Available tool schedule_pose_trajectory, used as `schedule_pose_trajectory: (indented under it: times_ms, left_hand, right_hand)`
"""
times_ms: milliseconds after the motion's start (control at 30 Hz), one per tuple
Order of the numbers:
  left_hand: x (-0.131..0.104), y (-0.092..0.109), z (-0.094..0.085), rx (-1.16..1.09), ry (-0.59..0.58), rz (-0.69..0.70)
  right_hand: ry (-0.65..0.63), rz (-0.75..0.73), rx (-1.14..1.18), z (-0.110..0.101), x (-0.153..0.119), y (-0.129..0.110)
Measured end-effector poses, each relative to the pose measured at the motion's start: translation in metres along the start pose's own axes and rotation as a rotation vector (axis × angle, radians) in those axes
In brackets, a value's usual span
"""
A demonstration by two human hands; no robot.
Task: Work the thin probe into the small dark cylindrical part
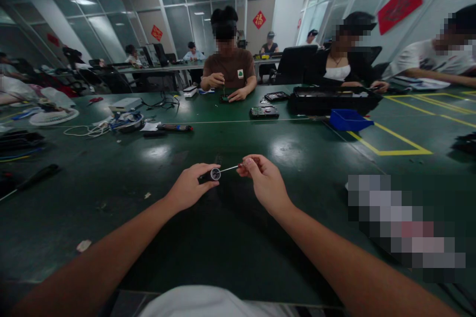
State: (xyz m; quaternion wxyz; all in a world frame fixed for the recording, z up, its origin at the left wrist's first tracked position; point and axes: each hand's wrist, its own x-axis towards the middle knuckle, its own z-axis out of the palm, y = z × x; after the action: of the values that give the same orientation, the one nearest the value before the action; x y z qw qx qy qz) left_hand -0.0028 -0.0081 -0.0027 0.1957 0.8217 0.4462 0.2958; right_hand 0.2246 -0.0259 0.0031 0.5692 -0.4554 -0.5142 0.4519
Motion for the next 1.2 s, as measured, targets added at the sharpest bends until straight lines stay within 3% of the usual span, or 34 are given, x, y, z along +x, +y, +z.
schedule_pose_trajectory:
  times_ms: [700, 800, 1000, 1200]
  left_hand:
    - [0.0, -0.003, -0.003, -0.011, 0.002, -0.029]
    - [0.001, -0.004, -0.002, -0.006, 0.001, -0.017]
    - [0.0, -0.006, -0.001, -0.007, 0.002, 0.01]
    - [-0.001, -0.005, -0.003, -0.007, -0.007, 0.011]
  right_hand:
    - [-0.076, 0.032, -0.041, -0.005, 0.003, 0.001]
    - [-0.061, 0.002, -0.149, -0.006, 0.002, -0.005]
    - [-0.019, -0.034, -0.597, -0.007, -0.004, -0.02]
    - [-0.16, -0.138, -0.469, -0.005, -0.006, -0.013]
